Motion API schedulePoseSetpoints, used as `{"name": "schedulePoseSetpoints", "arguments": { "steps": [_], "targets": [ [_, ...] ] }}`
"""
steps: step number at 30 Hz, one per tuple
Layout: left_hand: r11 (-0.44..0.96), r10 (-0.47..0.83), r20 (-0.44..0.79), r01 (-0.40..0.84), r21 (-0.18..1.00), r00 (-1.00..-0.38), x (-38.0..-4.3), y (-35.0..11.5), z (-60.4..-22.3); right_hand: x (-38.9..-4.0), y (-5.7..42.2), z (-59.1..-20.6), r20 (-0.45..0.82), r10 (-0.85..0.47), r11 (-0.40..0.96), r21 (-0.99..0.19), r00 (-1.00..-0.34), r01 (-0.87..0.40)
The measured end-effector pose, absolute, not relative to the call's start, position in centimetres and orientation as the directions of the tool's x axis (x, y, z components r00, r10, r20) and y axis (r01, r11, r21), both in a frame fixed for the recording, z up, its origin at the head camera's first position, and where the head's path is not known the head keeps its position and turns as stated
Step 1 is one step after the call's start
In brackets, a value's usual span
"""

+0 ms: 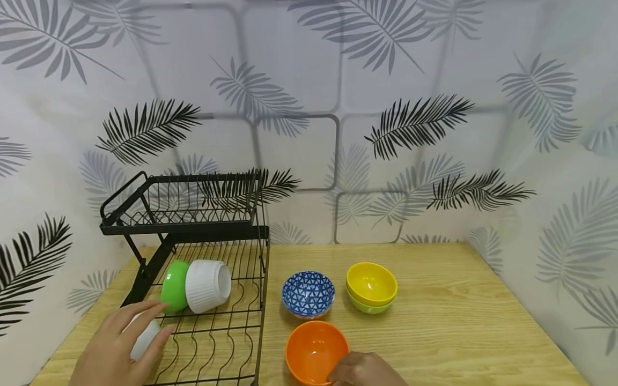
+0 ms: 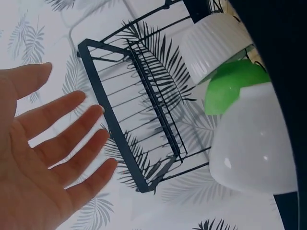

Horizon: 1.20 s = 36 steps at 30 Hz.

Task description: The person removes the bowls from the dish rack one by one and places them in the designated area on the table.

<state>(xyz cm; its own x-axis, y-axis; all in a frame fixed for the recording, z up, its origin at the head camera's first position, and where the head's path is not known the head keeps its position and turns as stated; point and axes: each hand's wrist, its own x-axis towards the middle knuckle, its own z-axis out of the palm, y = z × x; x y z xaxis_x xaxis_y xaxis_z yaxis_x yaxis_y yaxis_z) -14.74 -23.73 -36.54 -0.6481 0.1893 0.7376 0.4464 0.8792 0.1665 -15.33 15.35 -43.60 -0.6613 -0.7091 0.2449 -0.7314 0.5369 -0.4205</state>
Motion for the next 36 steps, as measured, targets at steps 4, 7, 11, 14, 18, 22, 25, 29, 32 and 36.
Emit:
{"name": "schedulePoseSetpoints", "arguments": {
  "steps": [4,7,11,14,18,22,25,29,32,36],
  "targets": [
    [0.891,0.166,0.713,0.413,0.188,-0.681,-14.9,-24.5,-36.9,-15.4,15.3,-43.9,0.268,-0.718,0.521,-0.406,-0.642,-0.751],
    [0.903,0.13,0.677,0.369,0.222,-0.725,-14.9,-24.8,-37.0,-15.5,15.3,-44.0,0.276,-0.728,0.513,-0.388,-0.627,-0.766],
    [0.915,0.085,0.62,0.307,0.261,-0.78,-14.7,-24.8,-37.0,-15.5,15.2,-43.7,0.243,-0.716,0.533,-0.416,-0.655,-0.737],
    [0.929,0.065,0.572,0.259,0.264,-0.817,-14.7,-24.8,-37.0,-15.6,15.2,-43.5,0.204,-0.701,0.561,-0.433,-0.683,-0.706],
    [0.944,0.055,0.52,0.214,0.252,-0.853,-14.6,-24.9,-36.9,-15.8,15.3,-43.4,0.172,-0.705,0.589,-0.4,-0.688,-0.703],
    [0.945,0.059,0.497,0.209,0.253,-0.866,-14.7,-25.2,-36.9,-15.9,15.4,-43.4,0.159,-0.717,0.598,-0.359,-0.678,-0.717],
    [0.942,0.069,0.492,0.219,0.254,-0.868,-14.8,-25.5,-37.0,-15.8,15.5,-43.2,0.167,-0.739,0.59,-0.306,-0.652,-0.747],
    [0.942,0.078,0.497,0.227,0.248,-0.865,-14.9,-25.9,-37.0,-15.7,15.5,-42.8,0.161,-0.768,0.577,-0.248,-0.62,-0.778],
    [0.941,0.079,0.503,0.231,0.246,-0.861,-15.0,-26.3,-37.0,-15.5,15.5,-42.4,0.168,-0.761,0.58,-0.254,-0.626,-0.774],
    [0.937,0.073,0.516,0.236,0.258,-0.854,-15.0,-27.0,-37.3,-15.3,15.6,-42.0,0.22,-0.753,0.581,-0.222,-0.621,-0.783]
  ]
}}
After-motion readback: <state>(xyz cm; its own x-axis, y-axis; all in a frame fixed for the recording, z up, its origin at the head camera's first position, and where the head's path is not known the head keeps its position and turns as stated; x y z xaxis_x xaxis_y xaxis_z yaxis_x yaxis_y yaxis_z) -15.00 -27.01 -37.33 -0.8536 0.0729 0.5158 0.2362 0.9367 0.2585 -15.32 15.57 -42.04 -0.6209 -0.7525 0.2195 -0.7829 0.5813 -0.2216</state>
